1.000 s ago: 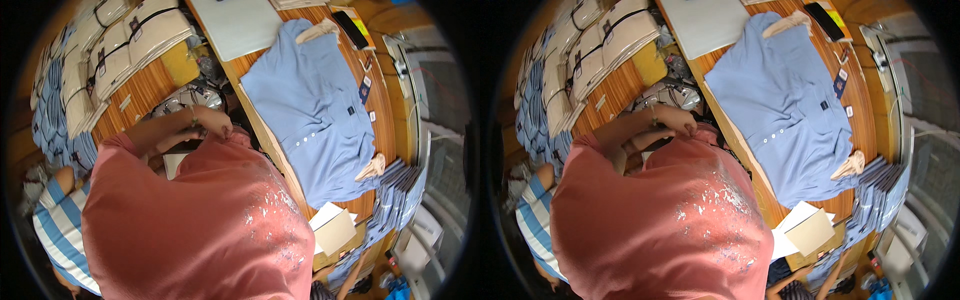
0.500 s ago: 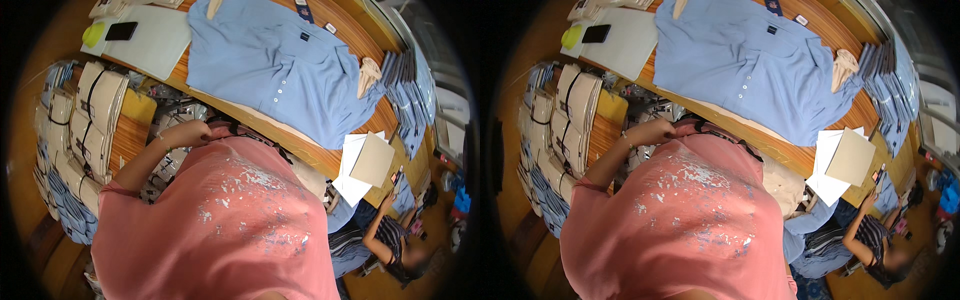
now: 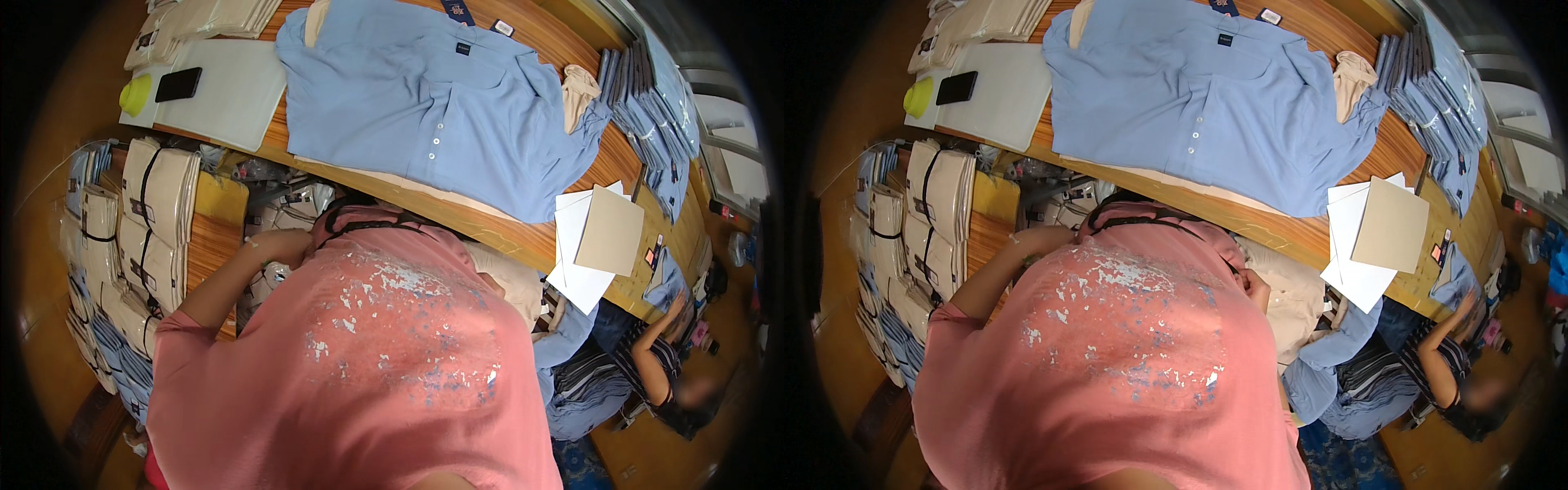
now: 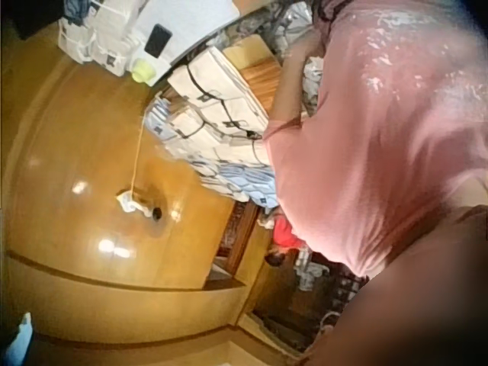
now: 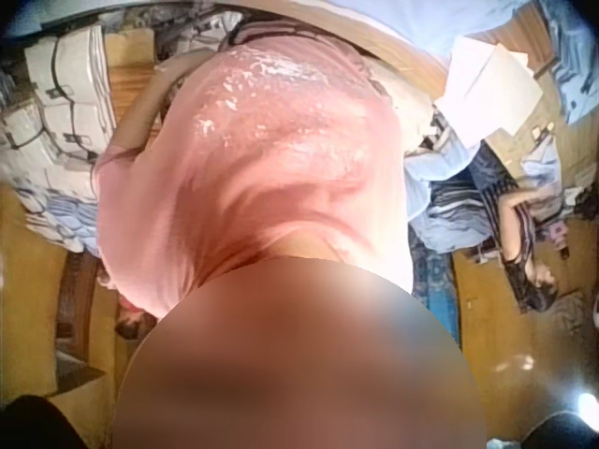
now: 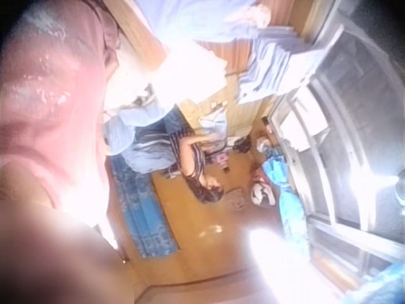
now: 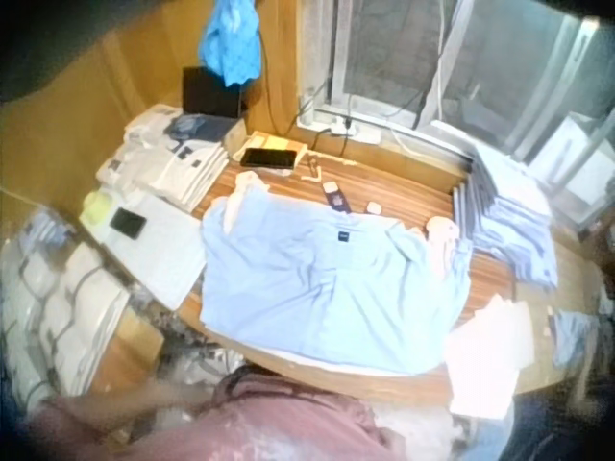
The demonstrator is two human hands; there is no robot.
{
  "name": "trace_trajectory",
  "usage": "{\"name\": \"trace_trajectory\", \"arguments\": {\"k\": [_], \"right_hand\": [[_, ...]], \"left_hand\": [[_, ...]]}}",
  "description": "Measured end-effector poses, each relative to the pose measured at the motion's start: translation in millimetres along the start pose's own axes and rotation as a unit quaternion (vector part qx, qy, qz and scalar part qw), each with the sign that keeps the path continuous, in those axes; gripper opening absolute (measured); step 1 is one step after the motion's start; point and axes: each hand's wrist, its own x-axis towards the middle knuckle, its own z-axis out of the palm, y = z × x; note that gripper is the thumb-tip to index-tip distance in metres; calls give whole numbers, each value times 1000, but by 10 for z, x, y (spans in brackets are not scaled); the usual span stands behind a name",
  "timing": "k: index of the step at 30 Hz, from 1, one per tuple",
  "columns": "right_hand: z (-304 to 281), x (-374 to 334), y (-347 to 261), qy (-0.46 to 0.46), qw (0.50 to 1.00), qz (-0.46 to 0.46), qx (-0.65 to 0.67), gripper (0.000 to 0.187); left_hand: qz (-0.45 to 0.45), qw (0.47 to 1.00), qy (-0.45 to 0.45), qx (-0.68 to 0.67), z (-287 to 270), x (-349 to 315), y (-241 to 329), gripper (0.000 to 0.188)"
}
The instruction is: The person picks up a shirt, lays it flat on a table, aligns the seams, and folds it before placing it aside.
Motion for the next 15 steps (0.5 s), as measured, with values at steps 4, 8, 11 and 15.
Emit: {"name": "trace_trajectory", "arguments": {"k": [4, 8, 11, 15], "right_hand": [[-168, -102, -585, -107, 993, -17, -36, 14], [-342, -64, -614, -190, 976, 32, -99, 21], [-326, -7, -510, -201, 976, 53, -64, 20], [-421, 21, -834, -267, 959, 67, -65, 9]], "left_hand": [[33, 982, 77, -170, 5, -179, 94, 22], [55, 941, 176, -283, 319, -43, -107, 25], [29, 927, 186, -323, 380, 18, -144, 24], [57, 969, 119, -210, 78, 88, -150, 19]]}}
